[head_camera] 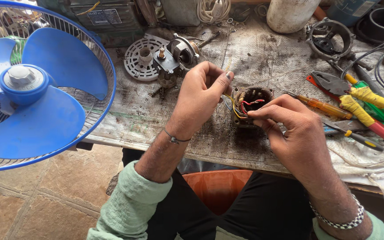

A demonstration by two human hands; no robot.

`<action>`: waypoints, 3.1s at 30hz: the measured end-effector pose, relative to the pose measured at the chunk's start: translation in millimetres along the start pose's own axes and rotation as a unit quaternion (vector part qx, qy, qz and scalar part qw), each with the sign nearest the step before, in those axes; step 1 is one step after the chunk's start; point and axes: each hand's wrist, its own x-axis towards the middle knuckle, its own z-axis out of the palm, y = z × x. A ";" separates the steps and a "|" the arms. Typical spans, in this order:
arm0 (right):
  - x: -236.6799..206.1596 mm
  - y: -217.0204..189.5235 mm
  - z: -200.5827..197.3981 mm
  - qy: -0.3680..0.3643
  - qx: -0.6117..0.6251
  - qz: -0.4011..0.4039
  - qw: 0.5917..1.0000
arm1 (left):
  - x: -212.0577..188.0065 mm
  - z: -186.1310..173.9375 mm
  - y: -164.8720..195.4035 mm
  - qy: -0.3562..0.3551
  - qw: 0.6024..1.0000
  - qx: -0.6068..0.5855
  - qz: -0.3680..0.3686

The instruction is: The person sits at a cluttered workbench rewiring an electric motor armature. They strip insulation from wire ends by hand, thread the red and yellow wires through the slots of the motor winding, twist wire ends together, and use pliers to grip and adjust the wires inside the motor housing.

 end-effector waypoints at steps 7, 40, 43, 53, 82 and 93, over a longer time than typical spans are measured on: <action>-0.9 0.4 0.4 -0.001 0.003 0.002 1.000 | 13.4 8.7 6.6 0.011 0.984 0.179 0.018; 4.0 2.9 -1.9 -0.006 0.003 -0.002 1.000 | 5.8 -12.8 15.4 -0.079 0.990 0.116 0.017; 4.0 3.3 -1.0 -0.005 -0.001 -0.005 1.000 | -3.8 -19.2 17.3 -0.108 0.981 0.157 0.026; 3.9 2.4 -1.6 -0.003 -0.002 -0.007 1.000 | -1.4 -6.5 22.4 -0.069 0.973 0.217 0.044; 3.2 3.5 -2.2 -0.003 -0.012 -0.006 1.000 | -2.5 17.0 1.7 0.022 0.895 0.401 0.196; 3.7 2.7 -2.2 -0.002 -0.004 -0.001 1.000 | -6.8 15.8 9.0 0.011 0.896 0.398 0.194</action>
